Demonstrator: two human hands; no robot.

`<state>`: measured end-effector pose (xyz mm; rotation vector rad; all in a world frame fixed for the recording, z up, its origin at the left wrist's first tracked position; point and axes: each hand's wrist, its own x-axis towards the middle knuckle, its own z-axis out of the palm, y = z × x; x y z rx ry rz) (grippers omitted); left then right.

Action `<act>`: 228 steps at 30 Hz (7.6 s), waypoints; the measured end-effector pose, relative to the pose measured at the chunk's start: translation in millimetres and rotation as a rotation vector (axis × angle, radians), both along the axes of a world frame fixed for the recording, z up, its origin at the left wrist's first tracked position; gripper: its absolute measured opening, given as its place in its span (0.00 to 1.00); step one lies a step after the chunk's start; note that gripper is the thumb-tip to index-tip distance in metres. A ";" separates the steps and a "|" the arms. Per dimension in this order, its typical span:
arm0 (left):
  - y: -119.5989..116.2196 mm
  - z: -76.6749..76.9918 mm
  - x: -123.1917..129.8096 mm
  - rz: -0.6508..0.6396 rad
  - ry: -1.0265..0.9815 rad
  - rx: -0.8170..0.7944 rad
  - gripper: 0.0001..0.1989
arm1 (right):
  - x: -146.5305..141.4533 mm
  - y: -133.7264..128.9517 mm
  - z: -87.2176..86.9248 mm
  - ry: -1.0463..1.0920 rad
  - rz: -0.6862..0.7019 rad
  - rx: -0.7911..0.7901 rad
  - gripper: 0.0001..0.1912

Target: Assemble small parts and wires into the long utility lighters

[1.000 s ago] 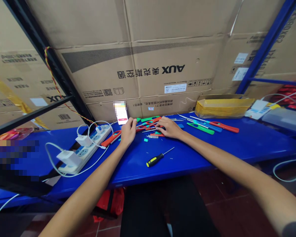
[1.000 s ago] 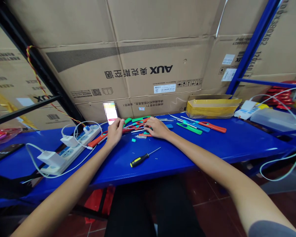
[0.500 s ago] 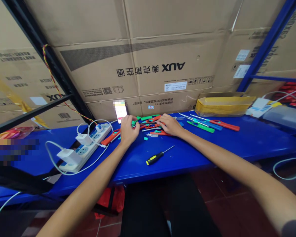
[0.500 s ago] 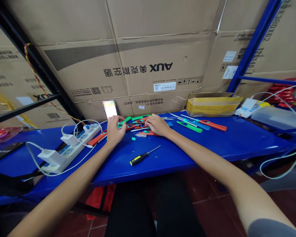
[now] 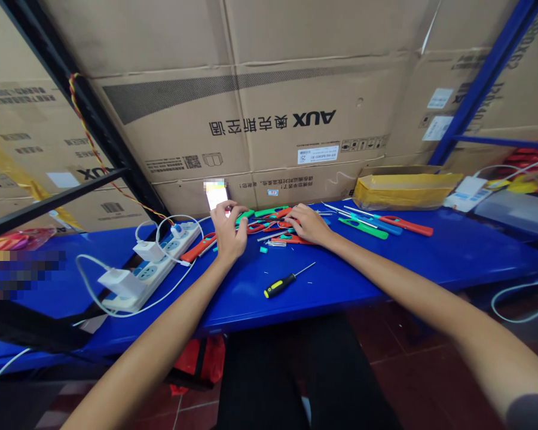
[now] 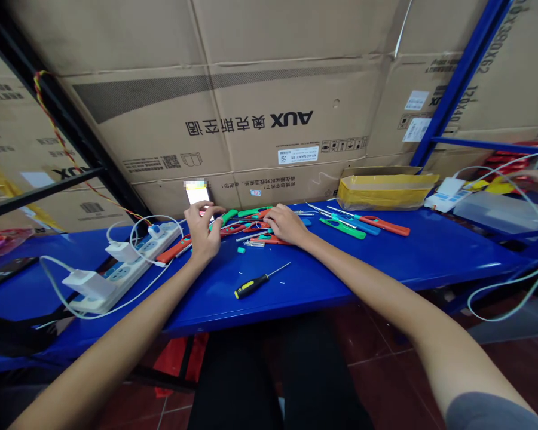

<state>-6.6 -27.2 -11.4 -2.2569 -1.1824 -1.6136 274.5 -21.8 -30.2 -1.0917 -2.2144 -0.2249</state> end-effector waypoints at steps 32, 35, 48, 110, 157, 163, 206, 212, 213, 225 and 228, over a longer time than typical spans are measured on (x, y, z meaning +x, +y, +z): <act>12.4 -19.9 13.6 -0.258 0.240 -0.186 0.10 | -6.7 -8.9 2.8 -0.007 0.071 -0.031 0.13; 12.1 -19.5 14.1 -0.275 0.232 -0.214 0.10 | -6.7 -8.1 1.2 -0.010 0.062 -0.017 0.12; 13.0 -20.2 15.4 -0.297 0.235 -0.252 0.10 | -3.5 -4.6 2.6 -0.045 0.088 0.033 0.09; 15.1 -16.4 10.2 -0.206 0.119 -0.296 0.07 | 2.7 -2.6 3.4 0.057 0.093 -0.017 0.14; 16.7 -20.3 7.1 -0.286 0.051 -0.346 0.08 | 5.3 -1.4 4.1 0.042 0.110 -0.002 0.13; 17.2 -21.5 6.6 -0.269 0.051 -0.331 0.08 | 3.6 -3.2 3.5 0.038 0.115 0.004 0.13; 17.8 -9.6 -3.4 -0.216 -0.051 -0.314 0.07 | 8.3 5.5 -1.1 0.047 0.047 0.010 0.09; 17.1 -11.5 -3.8 -0.186 -0.057 -0.258 0.05 | 8.2 3.4 1.9 0.054 0.047 -0.001 0.10; 16.7 -11.9 -3.7 -0.179 -0.059 -0.245 0.06 | 8.1 2.8 2.2 0.058 0.045 -0.007 0.10; 18.9 -19.5 -2.3 -0.173 -0.016 -0.221 0.07 | 6.6 -0.8 4.2 0.094 0.084 -0.081 0.14; 18.1 -20.8 0.0 -0.219 -0.020 -0.256 0.07 | 5.7 -1.5 3.1 0.120 0.107 -0.085 0.12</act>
